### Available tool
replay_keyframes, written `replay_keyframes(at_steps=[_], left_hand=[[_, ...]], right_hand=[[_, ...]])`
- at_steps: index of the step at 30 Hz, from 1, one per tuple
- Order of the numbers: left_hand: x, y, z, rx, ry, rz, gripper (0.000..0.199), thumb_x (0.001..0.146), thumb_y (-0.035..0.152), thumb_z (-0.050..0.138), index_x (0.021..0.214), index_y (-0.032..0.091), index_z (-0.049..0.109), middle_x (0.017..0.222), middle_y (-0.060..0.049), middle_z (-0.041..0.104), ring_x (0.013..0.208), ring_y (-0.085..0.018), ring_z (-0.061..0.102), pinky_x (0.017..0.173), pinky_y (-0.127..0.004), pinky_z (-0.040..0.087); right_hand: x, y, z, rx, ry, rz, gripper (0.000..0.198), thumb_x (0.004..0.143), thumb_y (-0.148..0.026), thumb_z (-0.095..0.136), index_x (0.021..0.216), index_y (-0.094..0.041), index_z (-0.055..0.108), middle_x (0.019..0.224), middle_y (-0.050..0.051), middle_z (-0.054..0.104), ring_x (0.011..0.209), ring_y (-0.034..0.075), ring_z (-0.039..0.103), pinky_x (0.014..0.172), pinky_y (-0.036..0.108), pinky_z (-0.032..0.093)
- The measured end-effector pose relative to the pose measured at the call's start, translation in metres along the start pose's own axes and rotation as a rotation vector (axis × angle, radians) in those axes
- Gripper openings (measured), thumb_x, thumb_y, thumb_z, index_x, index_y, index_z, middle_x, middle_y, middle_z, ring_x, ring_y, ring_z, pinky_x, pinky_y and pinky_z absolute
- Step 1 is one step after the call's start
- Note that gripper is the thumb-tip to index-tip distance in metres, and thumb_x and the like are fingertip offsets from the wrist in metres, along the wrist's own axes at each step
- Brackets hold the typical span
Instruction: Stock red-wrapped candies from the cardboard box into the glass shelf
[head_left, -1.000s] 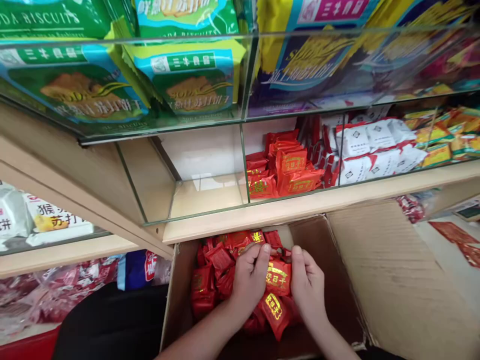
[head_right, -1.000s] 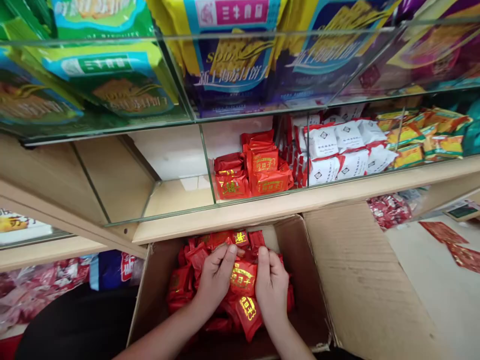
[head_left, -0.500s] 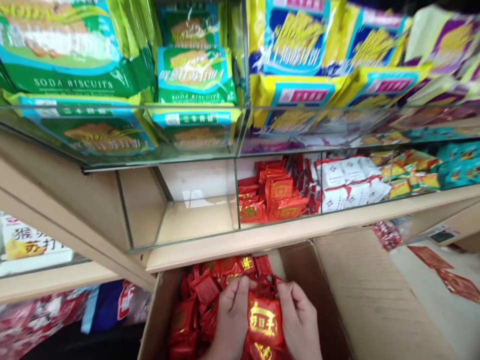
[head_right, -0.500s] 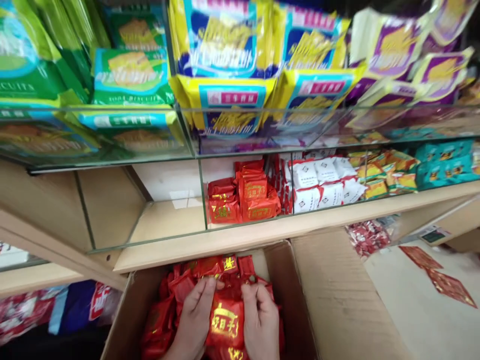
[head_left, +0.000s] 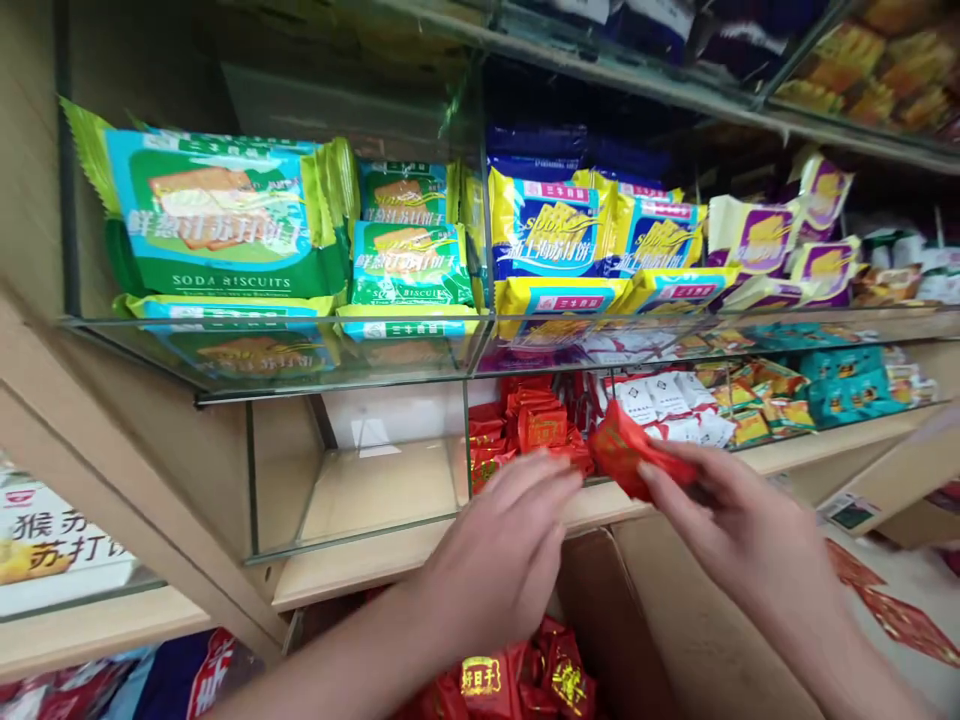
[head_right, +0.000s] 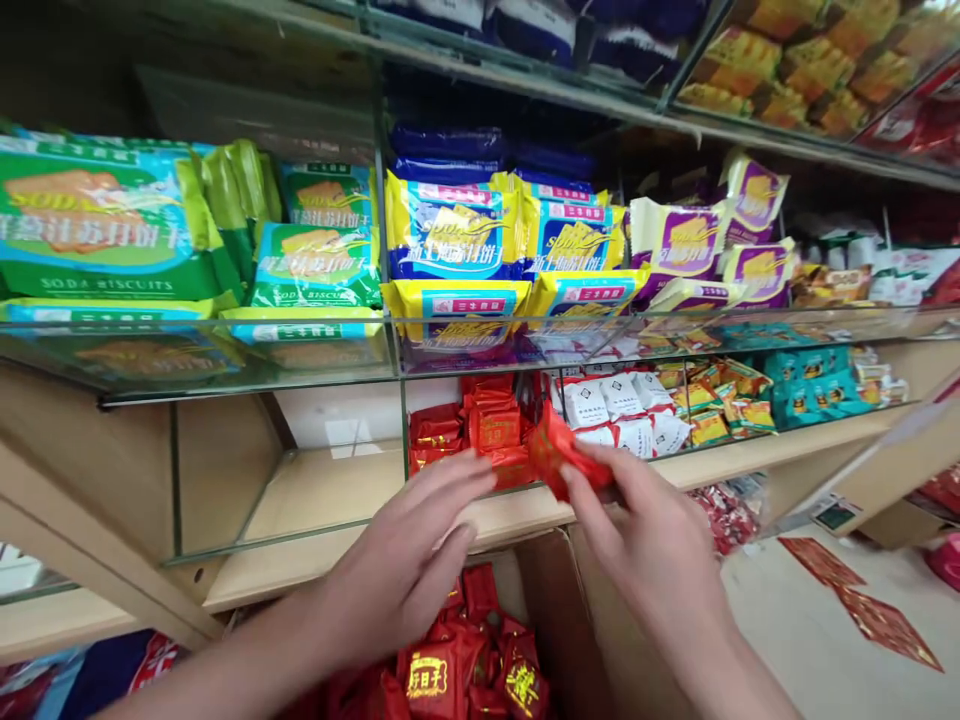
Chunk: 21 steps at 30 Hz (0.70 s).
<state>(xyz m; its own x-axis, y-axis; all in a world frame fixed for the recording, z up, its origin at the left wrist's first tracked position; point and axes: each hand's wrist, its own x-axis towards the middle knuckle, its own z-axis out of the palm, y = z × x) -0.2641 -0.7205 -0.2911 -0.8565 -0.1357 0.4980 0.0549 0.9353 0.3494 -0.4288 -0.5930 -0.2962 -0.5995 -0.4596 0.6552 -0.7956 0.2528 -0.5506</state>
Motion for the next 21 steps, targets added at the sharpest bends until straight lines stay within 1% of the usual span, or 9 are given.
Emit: replay_keyframes(at_steps=[1, 3, 5, 7, 9, 11, 16, 19, 21], left_hand=[[0.022, -0.005, 0.001, 0.098, -0.061, -0.023, 0.045, 0.083, 0.019, 0.030, 0.128, 0.017, 0.031, 0.136, -0.004, 0.030, 0.128, -0.016, 0.020, 0.109, -0.033, 0.019], [0.063, -0.019, 0.010, 0.235, -0.186, -0.198, 0.053, 0.081, 0.022, 0.031, 0.132, 0.016, 0.024, 0.141, -0.004, 0.018, 0.130, -0.021, 0.013, 0.109, -0.038, 0.017], [0.094, -0.036, 0.022, 0.279, -0.204, -0.310, 0.057, 0.076, 0.022, 0.036, 0.131, 0.010, 0.026, 0.139, -0.011, 0.022, 0.128, -0.029, 0.018, 0.105, -0.047, 0.020], [0.112, -0.051, 0.030, 0.311, -0.193, -0.401, 0.057, 0.076, 0.031, 0.037, 0.127, 0.006, 0.033, 0.134, -0.017, 0.032, 0.124, -0.032, 0.025, 0.102, -0.050, 0.022], [0.117, -0.061, 0.034, 0.332, -0.178, -0.450, 0.058, 0.076, 0.039, 0.036, 0.124, 0.005, 0.038, 0.131, -0.018, 0.035, 0.122, -0.031, 0.028, 0.101, -0.050, 0.024], [0.115, -0.065, 0.035, 0.345, -0.171, -0.474, 0.061, 0.076, 0.044, 0.034, 0.124, 0.006, 0.038, 0.132, -0.017, 0.034, 0.122, -0.031, 0.027, 0.101, -0.049, 0.023], [0.109, -0.062, 0.034, 0.348, -0.185, -0.529, 0.065, 0.077, 0.045, 0.027, 0.128, 0.006, 0.033, 0.135, -0.017, 0.028, 0.125, -0.031, 0.020, 0.100, -0.055, 0.019], [0.111, -0.061, 0.034, 0.329, -0.208, -0.559, 0.066, 0.075, 0.048, 0.029, 0.128, 0.010, 0.033, 0.136, -0.015, 0.028, 0.126, -0.031, 0.018, 0.098, -0.059, 0.018], [0.113, -0.061, 0.034, 0.313, -0.216, -0.571, 0.067, 0.074, 0.049, 0.030, 0.129, 0.011, 0.032, 0.137, -0.014, 0.027, 0.126, -0.032, 0.017, 0.097, -0.060, 0.017]], right_hand=[[0.016, -0.001, 0.008, -0.114, -0.004, -0.079, 0.028, 0.072, -0.035, 0.053, 0.092, -0.018, 0.061, 0.078, 0.008, 0.067, 0.063, 0.020, 0.061, 0.061, 0.031, 0.048], [0.044, -0.005, 0.029, -0.313, -0.079, -0.170, 0.024, 0.076, -0.026, 0.047, 0.091, -0.014, 0.061, 0.077, 0.010, 0.067, 0.069, 0.021, 0.061, 0.064, 0.031, 0.046], [0.064, -0.011, 0.051, -0.490, -0.195, -0.171, 0.022, 0.078, -0.018, 0.042, 0.088, -0.011, 0.060, 0.078, 0.014, 0.065, 0.071, 0.023, 0.061, 0.062, 0.030, 0.045], [0.077, -0.015, 0.068, -0.601, -0.291, -0.145, 0.023, 0.078, -0.010, 0.037, 0.085, -0.008, 0.059, 0.077, 0.016, 0.064, 0.069, 0.024, 0.062, 0.059, 0.030, 0.043], [0.084, -0.015, 0.080, -0.630, -0.350, -0.147, 0.025, 0.074, -0.003, 0.036, 0.085, -0.007, 0.059, 0.077, 0.018, 0.064, 0.069, 0.025, 0.063, 0.058, 0.030, 0.042], [0.089, -0.013, 0.088, -0.613, -0.383, -0.158, 0.028, 0.073, 0.000, 0.036, 0.084, -0.006, 0.060, 0.078, 0.019, 0.064, 0.070, 0.026, 0.063, 0.058, 0.031, 0.042], [0.100, -0.002, 0.105, -0.537, -0.451, -0.171, 0.025, 0.074, -0.002, 0.039, 0.076, -0.006, 0.063, 0.076, 0.019, 0.065, 0.075, 0.026, 0.062, 0.065, 0.033, 0.044], [0.115, -0.001, 0.112, -0.453, -0.442, -0.184, 0.020, 0.069, -0.002, 0.046, 0.075, -0.008, 0.064, 0.076, 0.017, 0.067, 0.077, 0.022, 0.062, 0.070, 0.031, 0.043], [0.124, -0.002, 0.113, -0.373, -0.384, -0.186, 0.018, 0.069, -0.005, 0.048, 0.076, -0.010, 0.064, 0.074, 0.014, 0.067, 0.077, 0.021, 0.061, 0.071, 0.031, 0.043]])
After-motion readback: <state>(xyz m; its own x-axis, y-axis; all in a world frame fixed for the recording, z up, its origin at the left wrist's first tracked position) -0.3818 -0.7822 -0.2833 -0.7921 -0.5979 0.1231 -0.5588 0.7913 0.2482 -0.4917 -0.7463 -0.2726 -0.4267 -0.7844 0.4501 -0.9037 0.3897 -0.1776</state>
